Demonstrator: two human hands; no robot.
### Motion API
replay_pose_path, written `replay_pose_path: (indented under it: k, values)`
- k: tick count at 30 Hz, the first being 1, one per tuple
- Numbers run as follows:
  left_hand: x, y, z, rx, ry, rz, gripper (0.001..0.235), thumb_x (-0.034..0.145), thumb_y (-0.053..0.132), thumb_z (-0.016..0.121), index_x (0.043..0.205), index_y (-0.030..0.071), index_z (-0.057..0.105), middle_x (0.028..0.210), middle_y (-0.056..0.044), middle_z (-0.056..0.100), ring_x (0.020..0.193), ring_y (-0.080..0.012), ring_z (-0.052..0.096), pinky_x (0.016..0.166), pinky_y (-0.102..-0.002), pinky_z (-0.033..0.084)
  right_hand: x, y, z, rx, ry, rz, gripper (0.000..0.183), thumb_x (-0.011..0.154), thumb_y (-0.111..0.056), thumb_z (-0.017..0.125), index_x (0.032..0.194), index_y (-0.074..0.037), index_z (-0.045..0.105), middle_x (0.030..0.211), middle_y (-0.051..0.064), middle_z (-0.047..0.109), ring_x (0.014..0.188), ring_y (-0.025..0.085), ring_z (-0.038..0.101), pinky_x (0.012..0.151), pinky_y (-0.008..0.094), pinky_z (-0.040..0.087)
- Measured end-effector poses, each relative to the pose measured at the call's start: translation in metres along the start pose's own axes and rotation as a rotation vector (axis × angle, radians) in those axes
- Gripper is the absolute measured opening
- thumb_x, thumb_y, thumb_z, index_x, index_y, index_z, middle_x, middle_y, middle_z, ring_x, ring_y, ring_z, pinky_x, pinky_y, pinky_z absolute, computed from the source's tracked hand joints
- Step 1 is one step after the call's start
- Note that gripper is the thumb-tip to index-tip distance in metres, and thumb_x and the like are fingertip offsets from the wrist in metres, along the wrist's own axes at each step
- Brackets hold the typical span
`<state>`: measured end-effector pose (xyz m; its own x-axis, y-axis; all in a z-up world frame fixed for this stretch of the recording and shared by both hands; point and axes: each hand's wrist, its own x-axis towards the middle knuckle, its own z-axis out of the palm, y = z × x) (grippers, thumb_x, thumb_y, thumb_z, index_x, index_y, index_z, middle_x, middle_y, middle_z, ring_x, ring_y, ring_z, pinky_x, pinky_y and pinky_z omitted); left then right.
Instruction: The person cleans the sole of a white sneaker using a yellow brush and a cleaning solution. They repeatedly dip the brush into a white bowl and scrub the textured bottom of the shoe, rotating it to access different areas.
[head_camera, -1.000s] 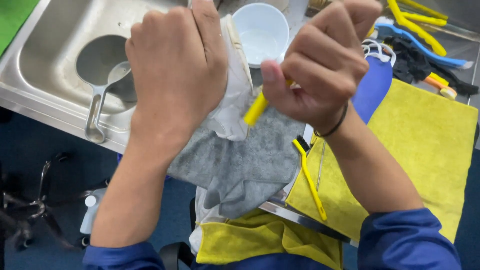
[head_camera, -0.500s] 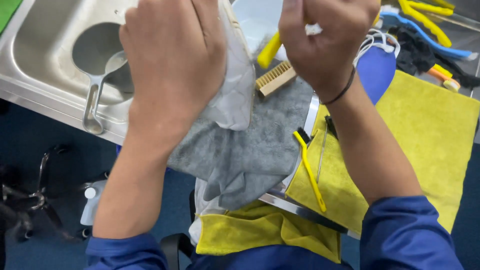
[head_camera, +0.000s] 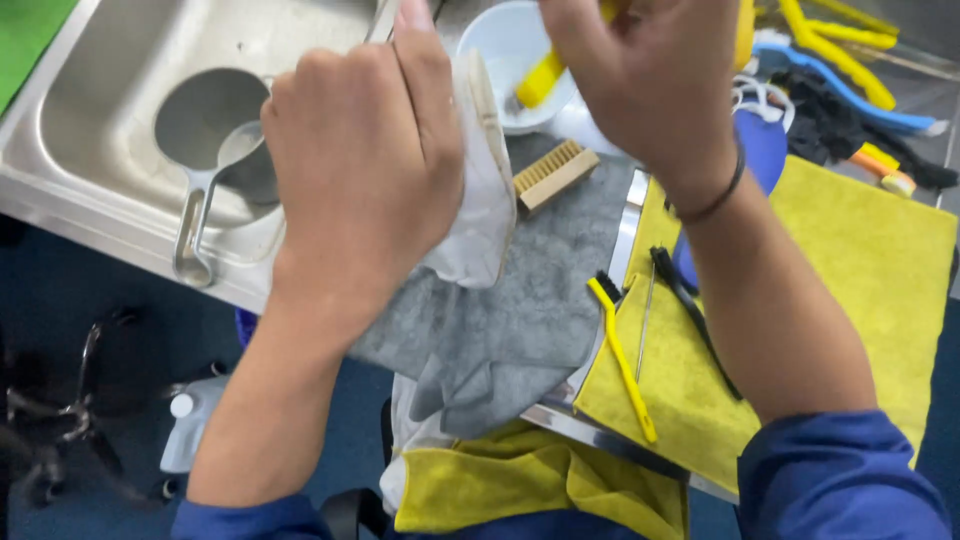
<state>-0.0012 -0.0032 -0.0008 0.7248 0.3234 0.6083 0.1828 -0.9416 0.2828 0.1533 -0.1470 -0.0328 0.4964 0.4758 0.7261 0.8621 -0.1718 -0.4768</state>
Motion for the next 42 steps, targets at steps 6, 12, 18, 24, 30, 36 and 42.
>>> replay_pose_path:
  k: [6,12,18,24,30,36,42]
  values:
    - [-0.004,-0.001,-0.004,-0.014,-0.010,0.006,0.062,0.112,0.022,0.035,0.062,-0.003,0.063,0.055,-0.026,0.058,0.053,-0.0546,0.056,0.049,-0.061,0.036,-0.007,-0.011,0.001,0.066,-0.050,0.038,0.068,0.117,0.004,0.075,0.066,-0.011,0.033,0.059,-0.002,0.031,0.057,0.011,0.021,0.058,0.032,0.013]
    - [-0.008,-0.005,-0.007,-0.005,-0.002,0.061,0.062,0.114,0.018,0.038,0.057,0.001,0.057,0.050,-0.022,0.053,0.045,-0.0467,0.051,0.046,-0.056,0.031,-0.012,-0.026,0.001,-0.017,0.029,-0.011,0.069,0.112,0.004,0.072,0.069,-0.009,0.020,0.061,0.001,0.018,0.060,0.015,0.014,0.062,0.039,0.011]
    - [-0.016,-0.011,-0.019,-0.124,-0.029,0.130,0.062,0.116,0.016,0.033,0.066,0.008,0.068,0.047,-0.005,0.045,0.039,-0.0234,0.039,0.045,-0.041,0.021,-0.028,-0.002,0.020,-0.207,0.012,-0.012,0.071,0.110,-0.004,0.080,0.065,-0.010,0.025,0.059,0.000,0.020,0.058,0.013,0.018,0.060,0.039,0.015]
    - [-0.022,-0.015,-0.026,-0.162,-0.054,0.211,0.067,0.118,0.017,0.025,0.085,0.002,0.082,0.051,-0.004,0.047,0.042,-0.0197,0.040,0.046,-0.037,0.017,-0.032,-0.057,0.027,0.155,0.136,-0.030,0.052,0.108,0.002,0.058,0.064,-0.005,0.032,0.058,0.004,0.028,0.055,0.016,0.024,0.058,0.040,0.017]
    - [-0.032,-0.005,-0.042,-0.267,-0.080,0.258,0.066,0.117,0.012,0.023,0.103,-0.013,0.082,0.089,-0.019,0.077,0.069,-0.0303,0.066,0.060,-0.038,0.037,-0.034,-0.089,0.024,0.217,0.152,-0.098,0.046,0.108,0.000,0.051,0.065,-0.001,0.035,0.060,0.007,0.032,0.055,0.020,0.029,0.058,0.042,0.019]
    - [-0.037,-0.008,-0.046,-0.288,-0.074,0.225,0.065,0.117,0.013,0.024,0.100,-0.015,0.080,0.083,-0.019,0.073,0.064,-0.0277,0.064,0.051,-0.037,0.030,-0.035,-0.091,0.011,0.273,0.085,-0.003,0.052,0.111,-0.001,0.055,0.067,-0.003,0.027,0.062,0.006,0.024,0.058,0.018,0.021,0.061,0.041,0.015]
    - [-0.042,-0.010,-0.046,-0.233,-0.038,0.227,0.066,0.119,0.009,0.023,0.102,-0.015,0.082,0.087,-0.020,0.074,0.061,-0.0294,0.056,0.054,-0.041,0.026,-0.040,-0.067,0.017,0.107,0.079,-0.044,0.056,0.109,0.004,0.068,0.063,-0.004,0.037,0.056,0.004,0.032,0.052,0.016,0.027,0.055,0.039,0.017]
